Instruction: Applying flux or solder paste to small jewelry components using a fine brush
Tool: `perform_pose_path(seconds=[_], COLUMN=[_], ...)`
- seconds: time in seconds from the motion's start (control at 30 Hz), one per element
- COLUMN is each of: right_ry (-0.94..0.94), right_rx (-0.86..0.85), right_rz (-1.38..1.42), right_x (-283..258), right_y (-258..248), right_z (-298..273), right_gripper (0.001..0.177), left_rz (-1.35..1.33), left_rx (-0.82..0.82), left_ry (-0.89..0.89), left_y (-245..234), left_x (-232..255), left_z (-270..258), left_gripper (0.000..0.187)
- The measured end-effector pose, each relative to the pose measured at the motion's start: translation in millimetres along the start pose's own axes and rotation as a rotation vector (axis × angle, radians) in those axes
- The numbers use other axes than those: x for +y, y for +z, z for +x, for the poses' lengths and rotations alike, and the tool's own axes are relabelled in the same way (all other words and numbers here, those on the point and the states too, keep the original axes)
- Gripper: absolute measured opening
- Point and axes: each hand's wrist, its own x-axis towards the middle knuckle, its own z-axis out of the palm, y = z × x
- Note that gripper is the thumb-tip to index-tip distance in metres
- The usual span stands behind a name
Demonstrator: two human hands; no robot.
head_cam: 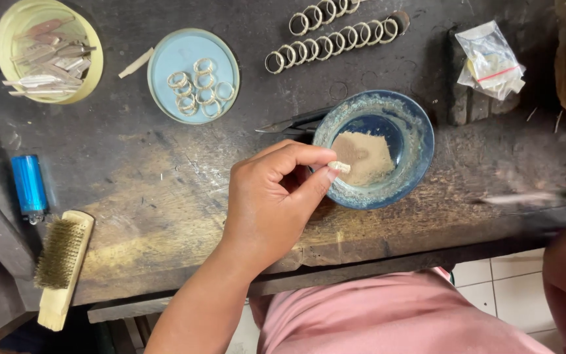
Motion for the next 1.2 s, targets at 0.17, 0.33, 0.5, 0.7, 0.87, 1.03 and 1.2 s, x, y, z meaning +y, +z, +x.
perform_pose_path(seconds=[0.17, 0.33, 0.5, 0.7, 0.87, 1.03, 1.2], right_ry=[0.306, -0.055, -0.167, -0.118, 0.056, 0.189, 0.963], right_rx=[0.040, 0.187, 0.196, 0.202, 0.398, 0.274, -0.100], right_rz=[1.200, -0.638, -0.785, -0.637, -0.340, -0.360, -0.069], right_x=[135.3, -149.4, -176.3, -179.7, -161.6, -94.1, 86.6], right_y=[15.4, 158.7, 162.7, 145.6, 161.1, 123.4, -16.0], right_z=[-145.9, 120.0, 156.2, 171.3, 186.5, 160.3, 125.1], right_gripper=[0.035, 0.021, 0.005, 0.032, 0.009, 0.021, 0.059], left_rz=[0.017, 0.013, 0.013, 0.001, 0.021, -0.005, -0.036], left_rx=[-0.015, 0.015, -0.008, 0.024, 0.015, 0.029, -0.008], left_ry=[-0.012, 0.023, 0.023, 0.033, 0.020, 0.018, 0.003], left_y=[-1.5, -0.5, -2.6, -1.7, -2.5, -1.8, 0.0], left_x=[2.0, -2.2, 3.8, 1.4, 2.0, -1.4, -2.5], left_z=[-0.2, -0.3, 4.2, 2.3, 0.9, -1.7, -2.1], left_gripper=[0.007, 0.008, 0.006, 0.005, 0.008, 0.009, 0.009])
